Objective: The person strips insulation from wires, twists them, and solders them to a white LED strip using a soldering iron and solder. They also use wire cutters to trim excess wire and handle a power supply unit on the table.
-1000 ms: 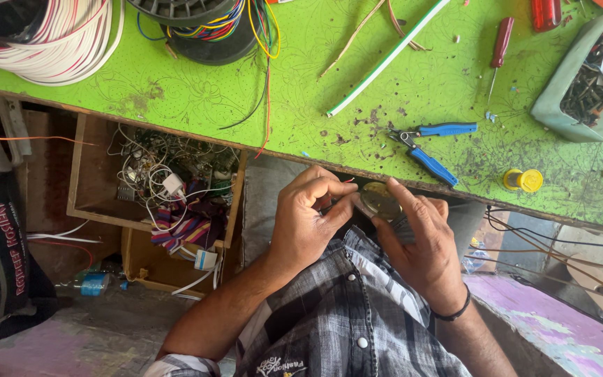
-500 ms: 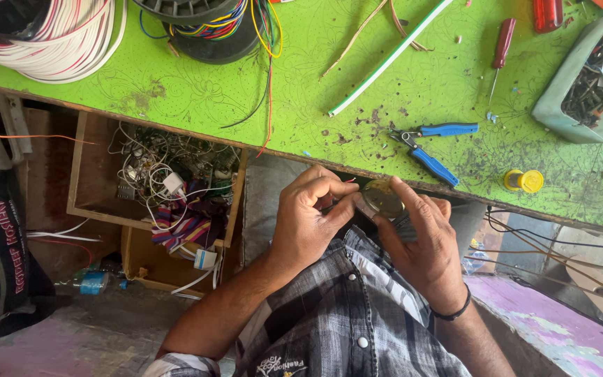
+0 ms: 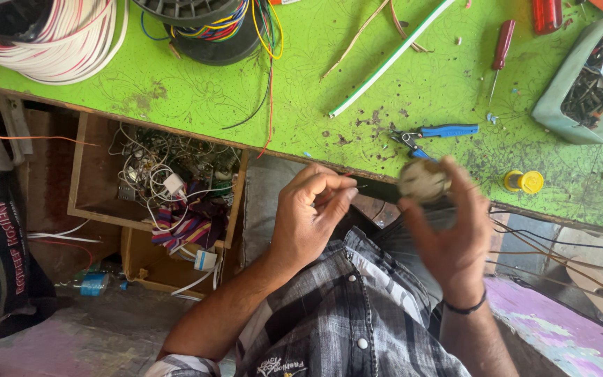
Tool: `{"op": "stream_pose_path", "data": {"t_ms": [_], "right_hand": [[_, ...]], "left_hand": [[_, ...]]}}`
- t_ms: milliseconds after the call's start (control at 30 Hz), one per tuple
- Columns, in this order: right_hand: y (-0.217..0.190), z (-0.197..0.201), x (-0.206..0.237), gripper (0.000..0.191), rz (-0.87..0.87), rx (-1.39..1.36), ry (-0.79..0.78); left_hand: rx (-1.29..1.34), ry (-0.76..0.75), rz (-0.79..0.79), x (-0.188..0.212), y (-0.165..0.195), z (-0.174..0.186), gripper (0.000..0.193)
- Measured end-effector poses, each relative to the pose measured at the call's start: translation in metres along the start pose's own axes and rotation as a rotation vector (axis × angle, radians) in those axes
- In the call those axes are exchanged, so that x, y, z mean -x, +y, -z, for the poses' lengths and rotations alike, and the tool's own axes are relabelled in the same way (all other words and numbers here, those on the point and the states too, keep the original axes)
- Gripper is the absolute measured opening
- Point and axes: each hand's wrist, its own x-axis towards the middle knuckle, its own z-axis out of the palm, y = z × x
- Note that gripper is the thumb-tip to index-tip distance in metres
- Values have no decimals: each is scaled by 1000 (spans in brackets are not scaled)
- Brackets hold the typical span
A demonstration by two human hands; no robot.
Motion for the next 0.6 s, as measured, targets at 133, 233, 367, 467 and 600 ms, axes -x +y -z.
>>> {"op": "stream_pose_path", "data": {"t_ms": [133,233,367,467,600], "right_hand": [[29,1,-34,64,-42,194,66],[51,-7,-68,62,-68,272,95],[56,-12,-100,71,-84,317,81],[35,-24,-106,60,23,315,113],[1,-62,-106,30,242,154,-157]], "left_hand": [[-74,33,-1,-3,-7,2,7],[-31,65,4,-4,-12,7,11],[2,99,48,-4,-14,21,15],[-32,137,80,-4,-14,30,14],[-63,169,16,-7,-12,33,15]]}}
